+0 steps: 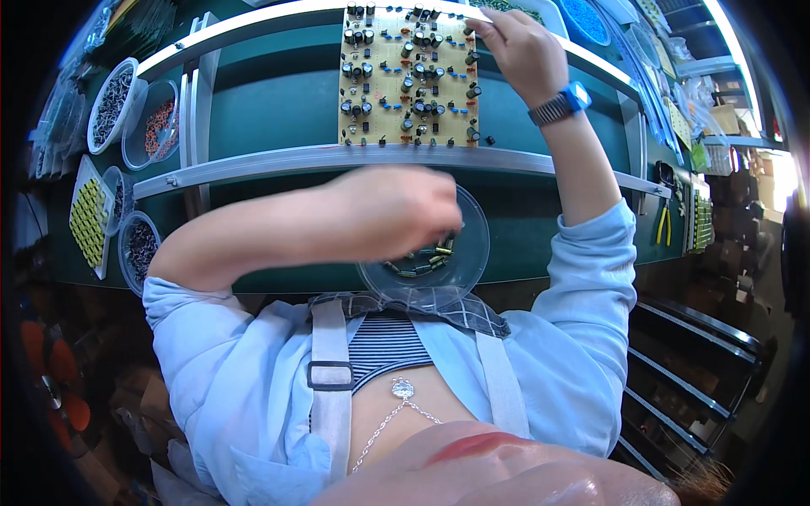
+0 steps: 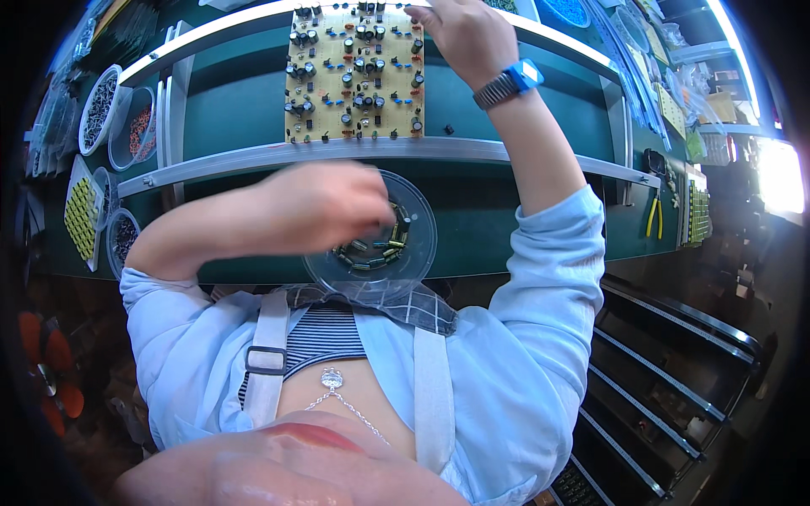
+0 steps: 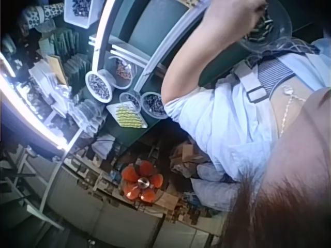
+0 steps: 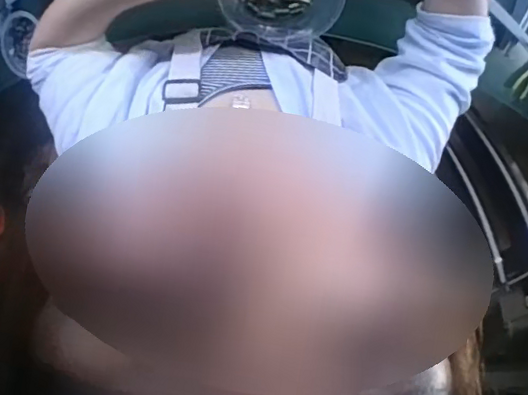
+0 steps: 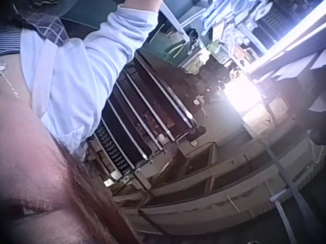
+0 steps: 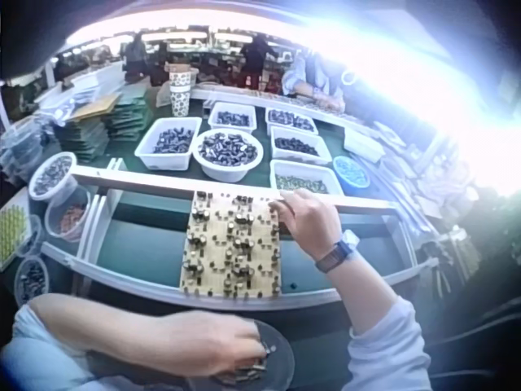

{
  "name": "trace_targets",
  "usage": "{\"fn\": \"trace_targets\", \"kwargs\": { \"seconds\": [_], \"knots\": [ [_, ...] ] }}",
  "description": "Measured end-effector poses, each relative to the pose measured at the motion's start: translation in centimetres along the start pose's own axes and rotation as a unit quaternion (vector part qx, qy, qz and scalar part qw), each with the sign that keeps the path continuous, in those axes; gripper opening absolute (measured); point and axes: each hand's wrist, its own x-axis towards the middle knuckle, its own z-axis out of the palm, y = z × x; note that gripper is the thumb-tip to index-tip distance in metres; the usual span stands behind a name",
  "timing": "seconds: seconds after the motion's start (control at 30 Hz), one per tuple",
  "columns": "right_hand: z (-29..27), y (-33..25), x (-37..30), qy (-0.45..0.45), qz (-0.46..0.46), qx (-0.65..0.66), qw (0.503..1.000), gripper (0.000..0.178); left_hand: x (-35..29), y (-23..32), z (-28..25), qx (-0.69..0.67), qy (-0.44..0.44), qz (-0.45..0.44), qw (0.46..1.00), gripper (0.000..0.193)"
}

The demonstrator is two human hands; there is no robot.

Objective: The person inserts electronic components, including coils, capacitors, and transformers, into circuit boards by hand, then retrieves a tray and places the assembled board onto it.

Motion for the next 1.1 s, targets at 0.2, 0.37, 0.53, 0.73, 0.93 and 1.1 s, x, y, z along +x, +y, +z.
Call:
{"fn": "trace_targets", "kwargs": {
  "seconds": [0.2,0.37,0.53,0.73,0.93,1.1],
  "knots": [
    [-4.6,-5.5,-5.2,-0.193,-0.104,0.210,0.953,0.022,0.2,-7.9,-7.4,-0.002,0.336,-0.101,0.936,0.013],
    [-4.3,-11.2,-11.5,-0.423,-0.190,0.185,0.866,0.029,2.3,-8.2,-11.1,-0.013,0.273,-0.287,0.918,0.021],
    [-2.6,-11.6,-12.4,-0.495,-0.209,0.143,0.831,0.026,3.3,-8.9,-11.3,0.058,0.230,-0.317,0.918,0.018],
    [-2.5,-11.6,-12.4,-0.510,-0.216,0.144,0.820,0.025,3.6,-10.4,-10.5,0.018,0.247,-0.323,0.913,0.016],
    [-2.6,-11.6,-12.4,-0.471,-0.197,0.188,0.839,0.024,3.7,-9.6,-10.6,0.063,0.267,-0.182,0.944,0.019],
    [-2.5,-11.8,-12.5,-0.458,-0.199,0.195,0.844,0.024,3.7,-10.0,-9.9,0.261,0.266,-0.192,0.908,0.022]
  ]
}}
